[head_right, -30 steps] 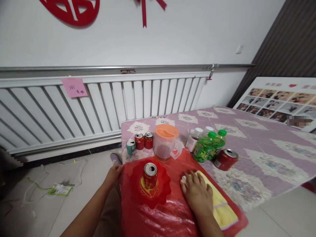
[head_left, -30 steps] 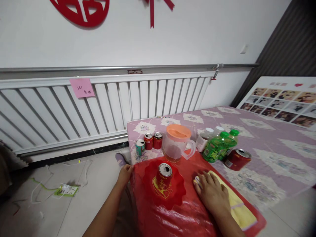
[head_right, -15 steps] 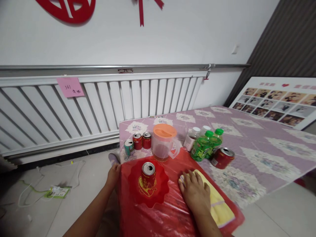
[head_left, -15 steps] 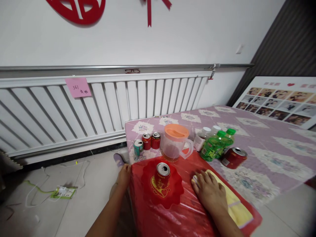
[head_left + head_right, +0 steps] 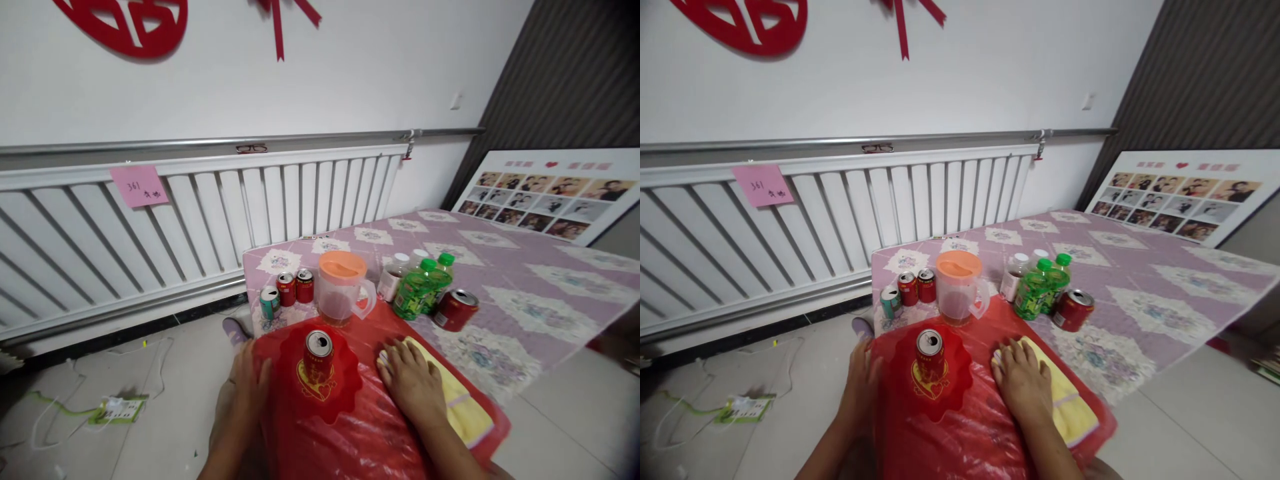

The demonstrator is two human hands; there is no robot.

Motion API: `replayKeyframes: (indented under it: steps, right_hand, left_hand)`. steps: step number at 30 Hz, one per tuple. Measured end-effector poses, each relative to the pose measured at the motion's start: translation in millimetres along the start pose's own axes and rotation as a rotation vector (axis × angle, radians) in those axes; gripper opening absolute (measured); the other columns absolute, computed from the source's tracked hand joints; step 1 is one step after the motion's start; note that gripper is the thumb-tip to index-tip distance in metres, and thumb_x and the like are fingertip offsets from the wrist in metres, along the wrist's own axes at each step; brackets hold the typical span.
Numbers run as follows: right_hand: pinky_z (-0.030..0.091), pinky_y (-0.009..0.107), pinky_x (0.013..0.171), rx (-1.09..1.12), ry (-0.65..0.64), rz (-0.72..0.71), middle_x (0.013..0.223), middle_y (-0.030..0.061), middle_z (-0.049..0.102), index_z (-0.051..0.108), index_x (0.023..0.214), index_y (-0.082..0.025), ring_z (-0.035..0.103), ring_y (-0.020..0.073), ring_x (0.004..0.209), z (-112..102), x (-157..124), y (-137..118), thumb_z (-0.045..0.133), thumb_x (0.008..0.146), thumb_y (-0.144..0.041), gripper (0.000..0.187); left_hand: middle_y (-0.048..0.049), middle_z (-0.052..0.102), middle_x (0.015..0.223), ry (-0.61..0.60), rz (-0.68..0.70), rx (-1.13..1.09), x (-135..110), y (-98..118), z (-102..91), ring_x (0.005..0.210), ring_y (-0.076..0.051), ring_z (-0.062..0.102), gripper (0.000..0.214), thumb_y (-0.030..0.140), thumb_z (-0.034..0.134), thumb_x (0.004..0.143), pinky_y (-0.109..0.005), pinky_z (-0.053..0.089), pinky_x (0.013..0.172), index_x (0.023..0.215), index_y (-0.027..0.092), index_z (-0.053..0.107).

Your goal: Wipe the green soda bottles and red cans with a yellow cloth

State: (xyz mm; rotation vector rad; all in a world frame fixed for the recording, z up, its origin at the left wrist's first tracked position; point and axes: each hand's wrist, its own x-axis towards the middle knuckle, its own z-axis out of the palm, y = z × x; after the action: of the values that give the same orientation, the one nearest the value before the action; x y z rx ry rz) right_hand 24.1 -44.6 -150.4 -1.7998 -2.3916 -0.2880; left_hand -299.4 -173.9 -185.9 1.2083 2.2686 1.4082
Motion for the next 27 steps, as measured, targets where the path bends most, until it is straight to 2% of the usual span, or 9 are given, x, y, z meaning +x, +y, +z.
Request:
replayKeyframes:
  steps: [2, 4, 10, 12, 15, 18, 21, 24, 27]
  right_hand:
    - [0.036, 0.051, 0.101, 0.008, 0.005, -0.009, 0.146, 0.0081, 0.052, 0.059, 0.13, -0.024, 0.034, 0.0303, 0.139, 0, -1, 0, 0.039, 0.097, -0.04, 0.042]
    - [0.037, 0.05, 0.1, 0.014, 0.007, -0.011, 0.145, 0.0081, 0.053, 0.06, 0.129, -0.023, 0.034, 0.0302, 0.139, 0, -1, 0, 0.04, 0.097, -0.04, 0.041]
    - [0.036, 0.051, 0.101, 0.033, 0.018, -0.016, 0.145, 0.0076, 0.053, 0.06, 0.129, -0.025, 0.035, 0.0303, 0.138, 0, -2, 1, 0.042, 0.097, -0.039, 0.04]
    - [0.036, 0.052, 0.101, 0.039, 0.023, -0.014, 0.145, 0.0081, 0.053, 0.06, 0.129, -0.024, 0.036, 0.0307, 0.138, 1, -2, 1, 0.042, 0.097, -0.039, 0.04]
    - [0.035, 0.052, 0.102, 0.058, 0.037, -0.016, 0.145, 0.0091, 0.053, 0.06, 0.13, -0.023, 0.035, 0.0309, 0.138, 0, -3, 1, 0.042, 0.097, -0.037, 0.04]
    - [0.034, 0.052, 0.103, 0.101, 0.033, -0.019, 0.146, 0.0093, 0.052, 0.059, 0.13, -0.023, 0.034, 0.0311, 0.139, -2, -5, 1, 0.043, 0.097, -0.035, 0.039]
    - [0.033, 0.052, 0.104, 0.119, 0.03, -0.015, 0.146, 0.009, 0.052, 0.06, 0.129, -0.024, 0.034, 0.0312, 0.139, -4, -7, 2, 0.044, 0.096, -0.036, 0.039]
    - [0.032, 0.052, 0.105, 0.122, 0.03, -0.011, 0.147, 0.0089, 0.052, 0.059, 0.13, -0.024, 0.035, 0.0315, 0.139, -5, -9, 2, 0.045, 0.095, -0.035, 0.039]
    - [0.032, 0.051, 0.105, 0.13, 0.03, -0.008, 0.147, 0.0086, 0.051, 0.058, 0.131, -0.024, 0.035, 0.0314, 0.139, -5, -11, 3, 0.046, 0.095, -0.035, 0.04]
  left_hand:
    - [-0.0141, 0.042, 0.151, -0.085, 0.197, 0.078, -26, 14, 1.8, 0.143, -0.03, 0.036, 0.056, 0.037, 0.053, 0.088, -0.049, 0.027, 0.12, 0.14, 0.019, 0.045]
    - [-0.0147, 0.04, 0.153, -0.119, 0.324, 0.16, -50, 22, 6.6, 0.144, -0.033, 0.034, 0.059, 0.035, 0.058, 0.086, -0.054, 0.032, 0.117, 0.142, 0.02, 0.044]
    - [-0.0178, 0.047, 0.15, -0.109, 0.688, 0.246, -115, 31, 40.5, 0.142, -0.041, 0.038, 0.07, 0.047, 0.065, 0.082, -0.062, 0.041, 0.109, 0.144, 0.023, 0.045]
    - [-0.0143, 0.056, 0.143, -0.141, 0.784, 0.267, -137, 34, 61.2, 0.138, -0.037, 0.045, 0.057, 0.044, 0.064, 0.085, -0.057, 0.045, 0.107, 0.139, 0.029, 0.05]
    - [-0.0076, 0.072, 0.123, -0.018, 0.897, 0.22, -162, 42, 95.6, 0.125, -0.031, 0.06, 0.029, 0.032, 0.056, 0.092, -0.051, 0.051, 0.101, 0.12, 0.035, 0.062]
    - [-0.0003, 0.077, 0.112, 0.003, 0.977, 0.162, -169, 54, 118.2, 0.114, -0.024, 0.068, 0.025, 0.026, 0.049, 0.096, -0.04, 0.056, 0.096, 0.112, 0.036, 0.065]
    - [0.0039, 0.074, 0.118, -0.127, 1.045, 0.176, -163, 64, 124.9, 0.113, -0.02, 0.068, 0.026, 0.026, 0.049, 0.095, -0.03, 0.058, 0.091, 0.115, 0.036, 0.063]
    - [0.0032, 0.071, 0.125, -0.251, 1.071, 0.232, -155, 65, 128.2, 0.118, -0.021, 0.065, 0.03, 0.028, 0.052, 0.093, -0.029, 0.057, 0.092, 0.121, 0.034, 0.061]
    - [0.001, 0.071, 0.126, -0.303, 1.084, 0.278, -151, 57, 134.9, 0.117, -0.023, 0.065, 0.03, 0.033, 0.056, 0.093, -0.03, 0.057, 0.093, 0.122, 0.033, 0.061]
